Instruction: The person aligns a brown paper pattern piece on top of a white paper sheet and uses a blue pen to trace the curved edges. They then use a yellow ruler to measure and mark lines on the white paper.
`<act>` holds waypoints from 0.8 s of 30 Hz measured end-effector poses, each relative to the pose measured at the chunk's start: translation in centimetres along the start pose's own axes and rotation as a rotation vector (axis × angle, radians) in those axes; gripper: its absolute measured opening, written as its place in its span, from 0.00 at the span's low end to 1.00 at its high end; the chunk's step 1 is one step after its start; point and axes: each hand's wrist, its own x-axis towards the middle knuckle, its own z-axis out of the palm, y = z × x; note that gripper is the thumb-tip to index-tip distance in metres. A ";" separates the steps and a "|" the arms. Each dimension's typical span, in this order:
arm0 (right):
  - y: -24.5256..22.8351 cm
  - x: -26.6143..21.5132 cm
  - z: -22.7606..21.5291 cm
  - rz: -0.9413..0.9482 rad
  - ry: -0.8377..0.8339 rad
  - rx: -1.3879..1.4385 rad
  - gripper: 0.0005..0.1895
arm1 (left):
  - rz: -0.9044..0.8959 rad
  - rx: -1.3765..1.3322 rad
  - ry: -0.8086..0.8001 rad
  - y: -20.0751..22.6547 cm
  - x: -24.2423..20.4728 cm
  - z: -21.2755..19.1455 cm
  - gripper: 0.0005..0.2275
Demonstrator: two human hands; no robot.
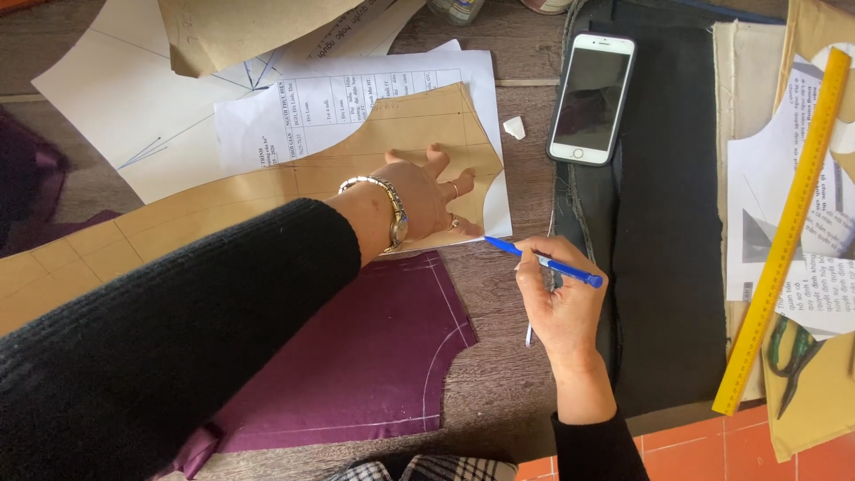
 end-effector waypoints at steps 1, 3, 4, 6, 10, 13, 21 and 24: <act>0.0 0.0 0.0 0.002 -0.004 -0.009 0.05 | 0.001 -0.001 0.003 0.0 -0.1 0.0 0.31; -0.1 0.0 0.0 0.004 -0.007 -0.018 0.04 | 0.001 -0.002 0.006 0.0 -0.4 -0.2 0.31; -0.3 0.1 0.0 0.000 -0.008 -0.011 0.05 | 0.002 -0.008 0.005 0.0 -0.6 -0.4 0.31; -0.6 0.1 0.2 -0.005 -0.008 -0.004 0.06 | 0.004 -0.014 0.004 0.0 -0.7 -0.4 0.31; -1.1 0.2 0.5 0.006 -0.015 0.007 0.07 | 0.003 -0.009 0.013 0.0 -0.1 -0.1 0.30; -1.1 0.4 0.3 0.009 -0.009 0.055 0.07 | 0.001 -0.015 0.011 0.0 -0.2 0.0 0.30; -0.2 0.6 -0.6 0.002 0.003 -0.013 0.06 | -0.002 -0.039 0.018 0.0 0.0 0.1 0.29; -0.3 0.5 -0.4 -0.001 0.006 -0.008 0.05 | -0.012 -0.025 0.019 0.0 0.1 0.3 0.29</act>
